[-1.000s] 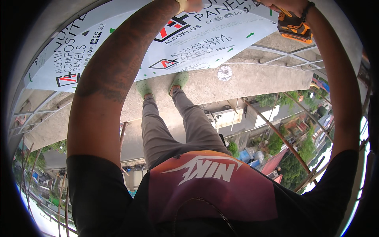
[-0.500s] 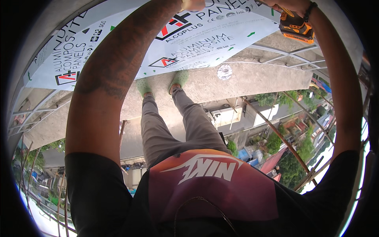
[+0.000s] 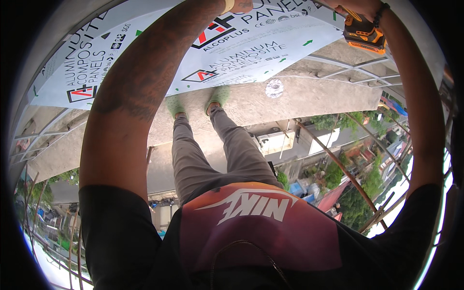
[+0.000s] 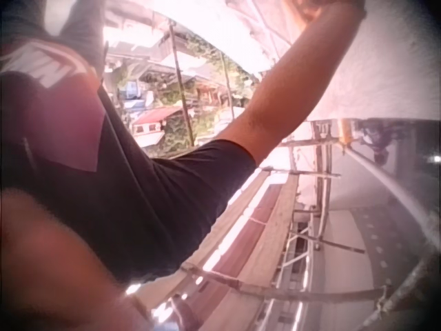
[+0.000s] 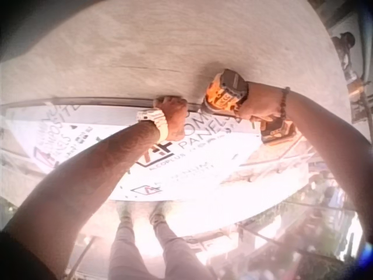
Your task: The person lifts and positions a large aluminum composite panel onto a metal framework on a building exterior. They align the panel and use a cordless drill to fasten it to the structure.
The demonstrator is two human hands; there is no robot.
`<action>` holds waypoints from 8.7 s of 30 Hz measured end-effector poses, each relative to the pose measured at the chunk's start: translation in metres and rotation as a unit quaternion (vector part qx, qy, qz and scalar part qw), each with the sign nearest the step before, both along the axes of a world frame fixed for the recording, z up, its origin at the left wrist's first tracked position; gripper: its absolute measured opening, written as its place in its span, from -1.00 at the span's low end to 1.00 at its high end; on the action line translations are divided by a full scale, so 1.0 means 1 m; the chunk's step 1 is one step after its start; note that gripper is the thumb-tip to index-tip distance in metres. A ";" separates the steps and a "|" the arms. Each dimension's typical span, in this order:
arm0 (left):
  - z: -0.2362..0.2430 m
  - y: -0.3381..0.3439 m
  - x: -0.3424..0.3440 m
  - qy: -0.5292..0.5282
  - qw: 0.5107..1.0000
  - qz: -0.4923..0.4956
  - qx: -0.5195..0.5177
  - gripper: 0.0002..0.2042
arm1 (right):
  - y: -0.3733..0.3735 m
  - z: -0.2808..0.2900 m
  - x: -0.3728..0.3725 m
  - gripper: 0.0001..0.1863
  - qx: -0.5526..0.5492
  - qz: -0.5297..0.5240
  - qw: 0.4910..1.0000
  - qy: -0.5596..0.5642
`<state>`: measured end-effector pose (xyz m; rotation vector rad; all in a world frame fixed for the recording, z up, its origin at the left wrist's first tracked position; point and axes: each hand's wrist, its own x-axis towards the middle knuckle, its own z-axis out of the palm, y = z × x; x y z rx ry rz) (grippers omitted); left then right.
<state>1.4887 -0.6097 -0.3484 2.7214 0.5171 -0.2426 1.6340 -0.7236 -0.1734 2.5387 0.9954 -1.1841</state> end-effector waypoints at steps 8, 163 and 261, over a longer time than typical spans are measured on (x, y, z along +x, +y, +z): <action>0.000 -0.002 -0.003 -0.017 1.000 -0.006 -0.003 -0.38 | -0.004 -0.005 0.005 -0.88 0.024 -0.033 0.999 0.013; 0.040 -0.047 -0.687 0.074 0.861 0.444 -0.237 -0.80 | -0.462 -0.283 -0.329 -0.76 0.091 -0.413 0.899 0.108; -0.008 0.333 -0.407 -0.135 0.990 0.033 -0.033 -0.36 | 0.232 -0.057 -0.445 -0.54 0.356 -0.337 0.857 0.159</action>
